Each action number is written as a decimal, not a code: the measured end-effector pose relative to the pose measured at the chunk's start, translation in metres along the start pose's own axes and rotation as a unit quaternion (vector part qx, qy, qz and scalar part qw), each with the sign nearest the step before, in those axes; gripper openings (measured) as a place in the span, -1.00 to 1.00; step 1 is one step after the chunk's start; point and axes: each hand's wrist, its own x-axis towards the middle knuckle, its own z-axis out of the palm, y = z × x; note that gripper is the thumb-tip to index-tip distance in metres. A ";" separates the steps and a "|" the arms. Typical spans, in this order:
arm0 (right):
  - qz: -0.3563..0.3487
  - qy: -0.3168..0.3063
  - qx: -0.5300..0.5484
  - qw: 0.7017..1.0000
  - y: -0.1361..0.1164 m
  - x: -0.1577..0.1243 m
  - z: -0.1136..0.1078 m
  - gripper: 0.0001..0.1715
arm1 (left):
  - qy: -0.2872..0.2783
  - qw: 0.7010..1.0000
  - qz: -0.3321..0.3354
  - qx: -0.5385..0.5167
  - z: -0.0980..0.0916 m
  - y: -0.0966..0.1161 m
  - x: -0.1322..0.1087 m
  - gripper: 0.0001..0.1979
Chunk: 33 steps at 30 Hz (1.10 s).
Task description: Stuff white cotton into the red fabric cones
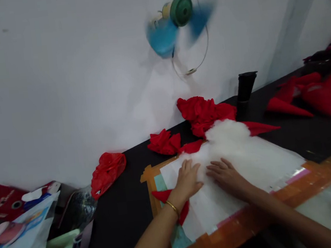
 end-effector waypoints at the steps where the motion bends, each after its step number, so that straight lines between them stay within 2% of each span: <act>1: 0.005 -0.006 -0.001 1.000 0.007 -0.001 0.007 -0.61 | 0.005 1.000 -0.012 -0.018 0.001 -0.002 0.003 -0.44; 4: 0.025 -0.003 -0.008 1.000 0.040 -0.011 0.010 -0.64 | 0.058 0.995 -0.038 -0.067 -0.012 -0.016 0.008 -0.56; 7: 0.028 0.011 -0.013 0.999 0.067 -0.023 -0.006 -0.71 | 0.136 0.980 -0.071 -0.130 -0.044 -0.032 0.004 -0.58; 9: 0.017 0.028 -0.001 0.999 0.064 -0.024 -0.021 -0.71 | 0.168 0.963 -0.098 -0.188 -0.062 -0.037 -0.004 -0.58; 11: 0.026 0.061 0.051 0.997 0.044 -0.015 -0.033 -0.61 | 0.177 0.942 -0.121 -0.258 -0.070 -0.034 -0.012 -0.63; 13: 0.082 0.105 0.170 0.976 0.011 0.003 -0.041 -0.59 | 0.176 0.919 -0.134 -0.327 -0.066 -0.025 -0.018 -0.67; 15: 0.175 0.115 0.330 0.920 -0.025 0.025 -0.041 -0.52 | 0.177 0.895 -0.140 -0.385 -0.053 -0.011 -0.022 -0.66; 17: 0.226 0.091 0.439 0.865 -0.055 0.046 -0.034 -0.44 | 0.177 0.874 -0.144 -0.429 -0.037 0.002 -0.025 -0.62; 18: 0.227 0.102 0.457 0.854 -0.067 0.055 -0.029 -0.45 | 0.179 0.866 -0.144 -0.444 -0.030 0.007 -0.027 -0.62; 20: 0.196 0.144 0.444 0.862 -0.082 0.067 -0.019 -0.52 | 0.187 0.856 -0.143 -0.460 -0.020 0.013 -0.029 -0.67; 22: 0.171 0.179 0.417 0.875 -0.087 0.073 -0.010 -0.65 | 0.199 0.853 -0.144 -0.460 -0.016 0.011 -0.031 -0.76; 24: 0.180 0.183 0.409 0.876 -0.083 0.076 -0.004 -0.73 | 0.210 0.851 -0.155 -0.456 -0.018 0.004 -0.033 -0.82; 29: 0.242 0.156 0.418 0.862 -0.054 0.078 0.006 -0.70 | 0.213 0.834 -0.202 -0.466 -0.029 -0.025 -0.038 -0.88; 33: 0.298 0.135 0.437 0.838 -0.041 0.077 0.015 -0.69 | 0.207 0.817 -0.224 -0.489 -0.030 -0.037 -0.039 -0.85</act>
